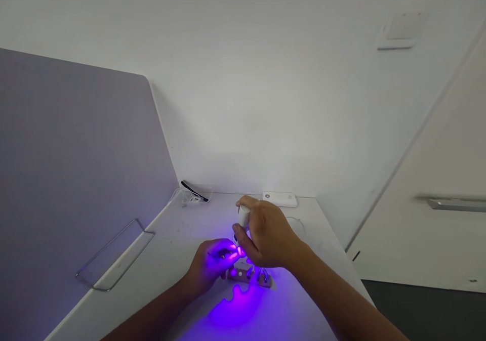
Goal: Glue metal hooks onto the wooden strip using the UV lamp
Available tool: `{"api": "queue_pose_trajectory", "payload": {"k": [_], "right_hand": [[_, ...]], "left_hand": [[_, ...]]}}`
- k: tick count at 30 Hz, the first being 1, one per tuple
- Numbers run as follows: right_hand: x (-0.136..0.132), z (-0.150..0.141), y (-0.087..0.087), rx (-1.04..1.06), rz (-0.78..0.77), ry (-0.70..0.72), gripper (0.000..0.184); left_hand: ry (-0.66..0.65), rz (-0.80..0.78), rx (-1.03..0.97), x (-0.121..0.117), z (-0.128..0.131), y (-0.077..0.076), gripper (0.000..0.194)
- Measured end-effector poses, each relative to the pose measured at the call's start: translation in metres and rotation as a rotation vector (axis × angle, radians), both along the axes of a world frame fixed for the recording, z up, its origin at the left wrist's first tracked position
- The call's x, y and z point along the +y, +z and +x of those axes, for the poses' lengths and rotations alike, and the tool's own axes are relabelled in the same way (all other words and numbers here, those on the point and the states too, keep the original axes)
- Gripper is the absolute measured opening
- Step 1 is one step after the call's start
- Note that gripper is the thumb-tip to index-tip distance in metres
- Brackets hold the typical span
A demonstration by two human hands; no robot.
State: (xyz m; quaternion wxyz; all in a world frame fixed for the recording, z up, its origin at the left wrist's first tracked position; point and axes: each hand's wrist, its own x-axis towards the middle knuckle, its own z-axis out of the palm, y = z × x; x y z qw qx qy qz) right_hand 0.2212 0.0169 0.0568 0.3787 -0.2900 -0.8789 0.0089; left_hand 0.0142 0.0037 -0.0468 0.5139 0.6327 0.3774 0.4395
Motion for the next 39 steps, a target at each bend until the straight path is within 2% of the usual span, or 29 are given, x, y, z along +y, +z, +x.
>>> {"api": "queue_pose_trajectory", "payload": {"k": [4,9,15,24,31,36,39], "right_hand": [[0.005,0.003,0.001,0.035,-0.040,-0.055,0.017],[0.003,0.007,-0.001,-0.029,-0.098,-0.037,0.033],[-0.008,0.000,0.006,-0.013,0.014,-0.016,0.032],[-0.003,0.003,0.001,-0.015,-0.007,-0.045,0.034],[0.000,0.010,0.010,0.029,0.030,-0.083,0.031],[0.001,0.013,0.014,0.086,-0.097,-0.108,0.026],[-0.001,0.014,0.015,0.121,-0.182,-0.076,0.030]], "left_hand": [[0.016,0.037,0.022,0.000,0.000,0.000,0.023],[0.034,0.044,0.050,0.000,0.002,0.004,0.021],[0.050,-0.004,0.031,-0.002,0.003,0.003,0.026],[0.024,-0.066,-0.013,-0.004,0.004,0.012,0.029],[0.030,-0.017,0.020,0.000,0.001,0.001,0.024],[0.030,0.016,0.040,0.002,-0.001,-0.002,0.022],[0.045,0.010,0.036,0.001,0.000,0.001,0.022]]}}
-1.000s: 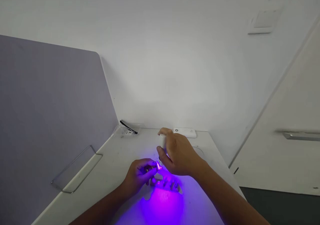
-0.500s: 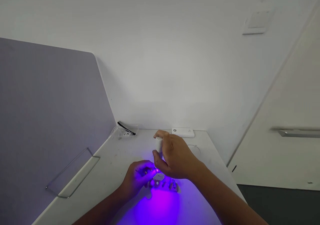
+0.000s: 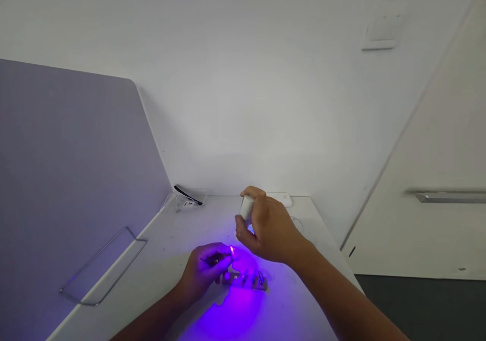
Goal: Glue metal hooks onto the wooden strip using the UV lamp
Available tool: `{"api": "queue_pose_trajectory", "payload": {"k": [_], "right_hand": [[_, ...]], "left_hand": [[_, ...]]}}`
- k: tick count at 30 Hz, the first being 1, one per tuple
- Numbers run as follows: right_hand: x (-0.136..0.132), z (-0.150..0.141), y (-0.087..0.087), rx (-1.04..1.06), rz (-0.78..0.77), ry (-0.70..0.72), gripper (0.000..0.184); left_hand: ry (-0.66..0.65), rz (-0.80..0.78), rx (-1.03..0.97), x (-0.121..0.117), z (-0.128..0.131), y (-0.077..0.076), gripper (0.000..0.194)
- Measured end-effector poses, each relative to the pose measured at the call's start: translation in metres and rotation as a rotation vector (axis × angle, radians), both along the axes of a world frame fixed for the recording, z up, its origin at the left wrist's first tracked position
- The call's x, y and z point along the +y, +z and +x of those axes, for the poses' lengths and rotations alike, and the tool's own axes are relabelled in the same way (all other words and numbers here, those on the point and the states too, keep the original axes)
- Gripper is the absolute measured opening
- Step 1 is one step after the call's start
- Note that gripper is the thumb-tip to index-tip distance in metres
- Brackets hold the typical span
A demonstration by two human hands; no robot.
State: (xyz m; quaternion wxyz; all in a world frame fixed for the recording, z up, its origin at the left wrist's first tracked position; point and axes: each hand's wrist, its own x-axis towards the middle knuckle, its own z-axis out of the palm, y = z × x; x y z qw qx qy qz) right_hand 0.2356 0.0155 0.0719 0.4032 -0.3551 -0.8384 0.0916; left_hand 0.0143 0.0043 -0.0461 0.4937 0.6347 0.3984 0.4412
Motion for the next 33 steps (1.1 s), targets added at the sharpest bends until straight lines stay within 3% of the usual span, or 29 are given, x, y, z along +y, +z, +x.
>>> {"api": "queue_pose_trajectory", "payload": {"k": [7,16,23,29,33], "right_hand": [[-0.009,-0.001,0.007,-0.116,-0.194,0.127,0.037],[0.004,-0.003,-0.008,-0.024,-0.058,0.005,0.037],[-0.005,-0.002,0.005,-0.228,-0.227,0.178,0.034],[0.003,-0.018,-0.010,-0.120,0.075,0.037,0.015],[0.008,-0.011,-0.017,-0.168,0.121,-0.056,0.016]], "left_hand": [[0.044,-0.048,-0.017,-0.004,0.007,0.011,0.025],[0.036,0.025,0.031,0.000,0.002,0.002,0.022],[0.051,0.042,0.039,0.001,0.003,0.006,0.031],[0.047,-0.029,0.036,0.000,0.001,0.003,0.029],[0.025,0.000,0.037,0.001,0.001,0.002,0.027]]}}
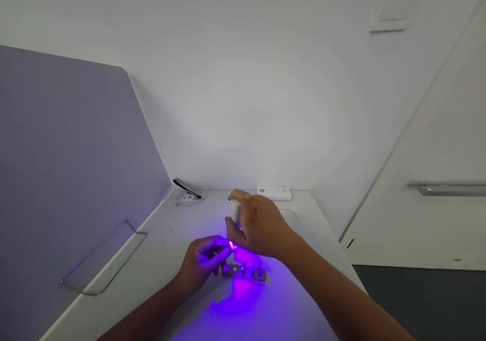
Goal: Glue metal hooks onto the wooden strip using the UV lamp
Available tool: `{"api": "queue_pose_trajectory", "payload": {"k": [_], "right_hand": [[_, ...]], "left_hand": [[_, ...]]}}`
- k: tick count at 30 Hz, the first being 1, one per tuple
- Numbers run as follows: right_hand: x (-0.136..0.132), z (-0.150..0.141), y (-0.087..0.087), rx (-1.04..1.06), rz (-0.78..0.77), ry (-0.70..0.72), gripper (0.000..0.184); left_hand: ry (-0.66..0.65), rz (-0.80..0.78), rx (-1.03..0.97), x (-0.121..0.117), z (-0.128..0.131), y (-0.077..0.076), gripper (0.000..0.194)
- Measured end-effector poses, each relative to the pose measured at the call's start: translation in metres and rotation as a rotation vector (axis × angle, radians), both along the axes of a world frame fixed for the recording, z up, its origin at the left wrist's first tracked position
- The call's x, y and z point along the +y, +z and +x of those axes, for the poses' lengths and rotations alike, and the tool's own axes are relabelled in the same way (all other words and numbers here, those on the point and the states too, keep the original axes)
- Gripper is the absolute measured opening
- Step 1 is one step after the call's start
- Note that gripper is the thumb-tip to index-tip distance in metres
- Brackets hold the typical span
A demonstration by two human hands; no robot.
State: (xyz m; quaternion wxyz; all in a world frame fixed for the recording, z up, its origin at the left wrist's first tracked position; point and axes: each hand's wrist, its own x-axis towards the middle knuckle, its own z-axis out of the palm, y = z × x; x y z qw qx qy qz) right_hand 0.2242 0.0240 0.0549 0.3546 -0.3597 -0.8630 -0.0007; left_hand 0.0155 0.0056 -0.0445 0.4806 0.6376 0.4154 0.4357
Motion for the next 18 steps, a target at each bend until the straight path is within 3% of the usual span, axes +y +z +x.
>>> {"api": "queue_pose_trajectory", "payload": {"k": [3,7,12,18], "right_hand": [[-0.004,0.006,0.004,-0.060,-0.071,0.048,0.032],[-0.011,0.002,0.011,-0.115,-0.182,0.133,0.031],[-0.008,-0.007,0.007,0.019,-0.146,0.073,0.017],[0.002,0.008,0.003,0.174,-0.098,0.137,0.026]], "left_hand": [[0.003,0.006,-0.019,0.000,0.001,0.002,0.026],[0.015,-0.003,-0.022,-0.002,0.001,0.004,0.027],[0.011,-0.013,0.010,-0.004,0.002,0.004,0.025],[-0.030,0.013,-0.018,-0.003,0.001,0.004,0.021]]}}
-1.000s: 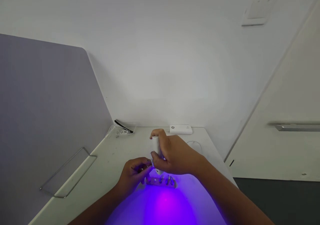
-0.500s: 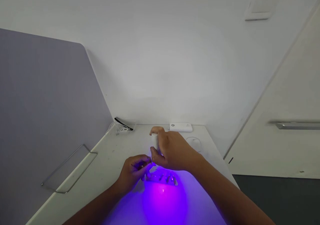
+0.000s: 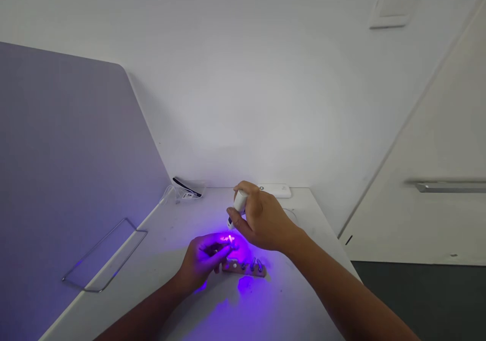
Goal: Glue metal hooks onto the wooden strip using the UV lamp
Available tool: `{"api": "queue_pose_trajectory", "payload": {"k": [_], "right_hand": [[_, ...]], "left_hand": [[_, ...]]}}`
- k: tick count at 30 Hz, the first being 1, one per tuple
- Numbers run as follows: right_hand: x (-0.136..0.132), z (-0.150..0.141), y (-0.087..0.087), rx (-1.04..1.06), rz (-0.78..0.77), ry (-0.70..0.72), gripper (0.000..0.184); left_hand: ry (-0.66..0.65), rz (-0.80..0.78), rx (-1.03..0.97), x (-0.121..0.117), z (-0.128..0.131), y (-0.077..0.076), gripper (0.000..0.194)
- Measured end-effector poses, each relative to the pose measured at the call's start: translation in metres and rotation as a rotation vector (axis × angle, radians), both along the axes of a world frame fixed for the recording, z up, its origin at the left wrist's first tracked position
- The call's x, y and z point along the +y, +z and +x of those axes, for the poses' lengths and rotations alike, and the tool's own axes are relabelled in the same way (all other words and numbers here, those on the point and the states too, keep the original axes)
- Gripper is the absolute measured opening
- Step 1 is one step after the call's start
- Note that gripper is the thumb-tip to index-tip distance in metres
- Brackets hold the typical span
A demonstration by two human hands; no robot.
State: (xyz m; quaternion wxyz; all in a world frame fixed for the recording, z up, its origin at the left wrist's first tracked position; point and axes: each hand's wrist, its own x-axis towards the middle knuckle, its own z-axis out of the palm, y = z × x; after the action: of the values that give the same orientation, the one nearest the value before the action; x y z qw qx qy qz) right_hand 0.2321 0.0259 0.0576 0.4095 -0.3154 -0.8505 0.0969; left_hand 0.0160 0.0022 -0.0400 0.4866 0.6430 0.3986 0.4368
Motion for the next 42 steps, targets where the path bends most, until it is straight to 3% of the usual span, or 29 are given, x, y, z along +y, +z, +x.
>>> {"api": "queue_pose_trajectory", "payload": {"k": [4,11,19,29,36,42], "right_hand": [[-0.001,0.009,0.006,-0.059,-0.128,0.120,0.029],[-0.011,0.002,0.013,-0.115,-0.244,0.201,0.024],[-0.002,-0.004,-0.002,0.012,-0.088,0.083,0.027],[-0.014,0.003,0.017,-0.267,-0.201,0.111,0.026],[-0.004,-0.006,0.002,-0.142,-0.010,-0.052,0.015],[-0.001,0.008,0.006,-0.212,0.008,-0.025,0.024]], "left_hand": [[-0.007,-0.007,0.003,0.001,-0.001,-0.002,0.021],[0.038,-0.012,-0.008,0.000,0.002,-0.001,0.023],[0.011,0.007,0.011,-0.001,0.002,0.004,0.020],[0.027,0.034,-0.030,0.001,0.001,0.001,0.022],[0.020,0.015,-0.007,0.001,0.000,0.002,0.022],[0.011,0.013,0.014,0.001,0.001,0.004,0.024]]}}
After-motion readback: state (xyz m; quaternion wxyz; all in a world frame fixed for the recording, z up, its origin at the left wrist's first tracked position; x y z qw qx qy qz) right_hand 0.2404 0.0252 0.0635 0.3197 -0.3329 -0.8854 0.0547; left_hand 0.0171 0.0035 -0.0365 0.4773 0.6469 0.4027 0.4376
